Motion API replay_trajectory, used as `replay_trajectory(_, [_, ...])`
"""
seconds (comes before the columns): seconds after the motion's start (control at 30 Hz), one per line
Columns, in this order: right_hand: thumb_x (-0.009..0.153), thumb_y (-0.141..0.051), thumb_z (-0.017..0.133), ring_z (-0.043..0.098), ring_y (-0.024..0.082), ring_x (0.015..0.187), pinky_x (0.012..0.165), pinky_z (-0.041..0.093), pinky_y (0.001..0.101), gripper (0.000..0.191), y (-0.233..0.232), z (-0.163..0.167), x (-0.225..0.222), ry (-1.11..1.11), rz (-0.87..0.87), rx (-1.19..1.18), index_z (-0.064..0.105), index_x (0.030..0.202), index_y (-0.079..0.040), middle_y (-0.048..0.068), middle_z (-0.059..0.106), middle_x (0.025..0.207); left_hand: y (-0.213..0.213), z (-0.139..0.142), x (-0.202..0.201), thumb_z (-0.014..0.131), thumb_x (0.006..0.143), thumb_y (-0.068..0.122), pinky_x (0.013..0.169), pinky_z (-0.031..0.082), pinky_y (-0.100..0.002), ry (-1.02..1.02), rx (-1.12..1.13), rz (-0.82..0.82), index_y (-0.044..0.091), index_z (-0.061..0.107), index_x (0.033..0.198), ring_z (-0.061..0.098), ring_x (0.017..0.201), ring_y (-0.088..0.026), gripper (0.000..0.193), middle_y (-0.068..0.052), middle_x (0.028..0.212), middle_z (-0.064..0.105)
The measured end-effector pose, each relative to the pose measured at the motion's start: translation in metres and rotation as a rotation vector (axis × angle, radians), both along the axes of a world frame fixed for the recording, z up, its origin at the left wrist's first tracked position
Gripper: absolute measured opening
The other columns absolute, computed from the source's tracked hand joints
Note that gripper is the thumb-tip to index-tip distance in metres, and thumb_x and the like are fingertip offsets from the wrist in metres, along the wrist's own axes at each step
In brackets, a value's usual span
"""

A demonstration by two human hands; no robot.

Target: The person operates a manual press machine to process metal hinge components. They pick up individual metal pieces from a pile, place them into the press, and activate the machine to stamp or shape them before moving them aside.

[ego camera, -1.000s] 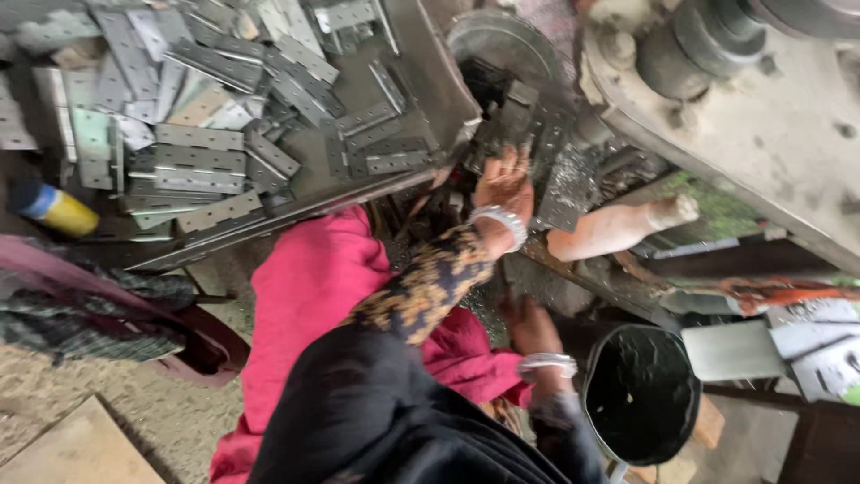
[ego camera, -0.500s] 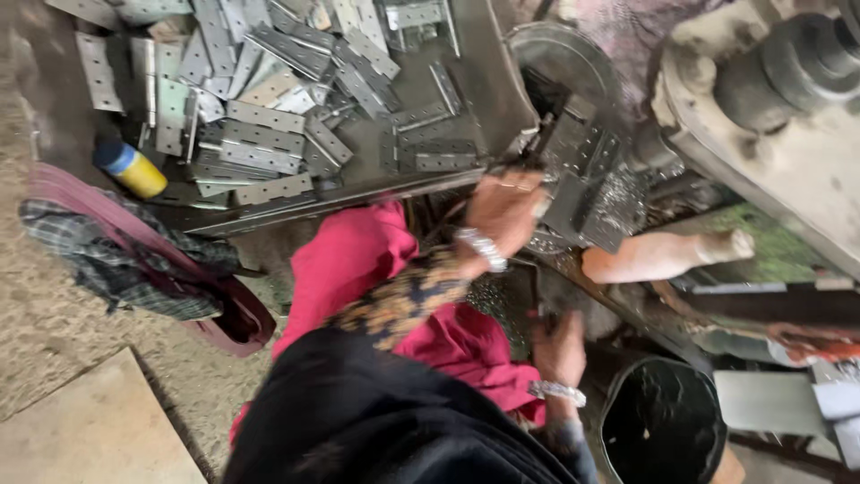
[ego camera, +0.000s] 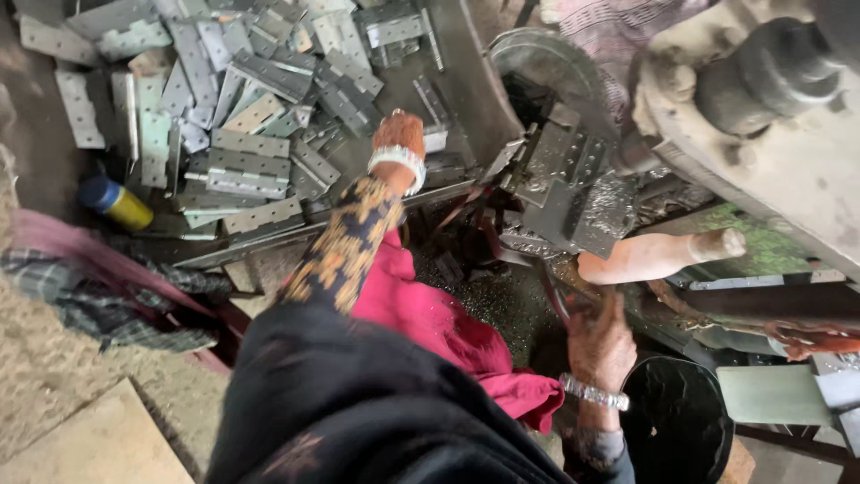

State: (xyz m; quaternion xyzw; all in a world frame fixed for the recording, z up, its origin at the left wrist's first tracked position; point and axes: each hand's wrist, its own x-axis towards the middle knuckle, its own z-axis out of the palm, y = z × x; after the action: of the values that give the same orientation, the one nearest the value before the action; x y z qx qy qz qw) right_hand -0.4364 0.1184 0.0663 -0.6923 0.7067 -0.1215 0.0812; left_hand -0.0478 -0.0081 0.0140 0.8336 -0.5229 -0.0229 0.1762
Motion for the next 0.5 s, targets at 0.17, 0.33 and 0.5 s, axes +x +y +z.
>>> replay_trajectory(0.17, [0.095, -0.056, 0.060, 0.073, 0.043, 0.085, 0.074, 0.056, 0.0538, 0.071, -0.008, -0.017, 0.000, 0.237, 0.103, 0.094, 0.043, 0.151, -0.016, 0.024, 0.075, 0.092, 0.033, 0.031, -0.046, 0.078, 0.084, 0.027, 0.094, 0.053, -0.044, 0.353, 0.153, -0.346, 0.015, 0.076, 0.111, 0.070, 0.105, -0.035, 0.030, -0.014, 0.111, 0.072])
replay_trajectory(0.33, [0.092, -0.059, 0.060, 0.072, 0.045, 0.091, 0.079, 0.055, 0.0555, 0.072, -0.014, -0.025, -0.007, 0.194, 0.136, 0.173, 0.042, 0.149, -0.018, 0.024, 0.075, 0.095, 0.027, 0.042, -0.185, 0.071, 0.089, 0.012, 0.092, 0.057, -0.042, 0.306, -0.207, -0.438, 0.001, 0.059, 0.136, 0.069, 0.109, -0.035, 0.050, -0.021, 0.113, 0.071])
replay_trajectory(0.5, [0.091, -0.060, 0.058, 0.073, 0.044, 0.092, 0.081, 0.056, 0.0542, 0.074, -0.014, -0.020, -0.010, 0.134, 0.190, 0.255, 0.040, 0.149, -0.018, 0.024, 0.075, 0.096, 0.040, -0.001, -0.226, 0.069, 0.082, 0.004, 0.072, 0.062, -0.039, 0.073, -0.465, -0.416, -0.002, 0.046, 0.141, 0.063, 0.111, -0.044, 0.064, -0.033, 0.131, 0.059])
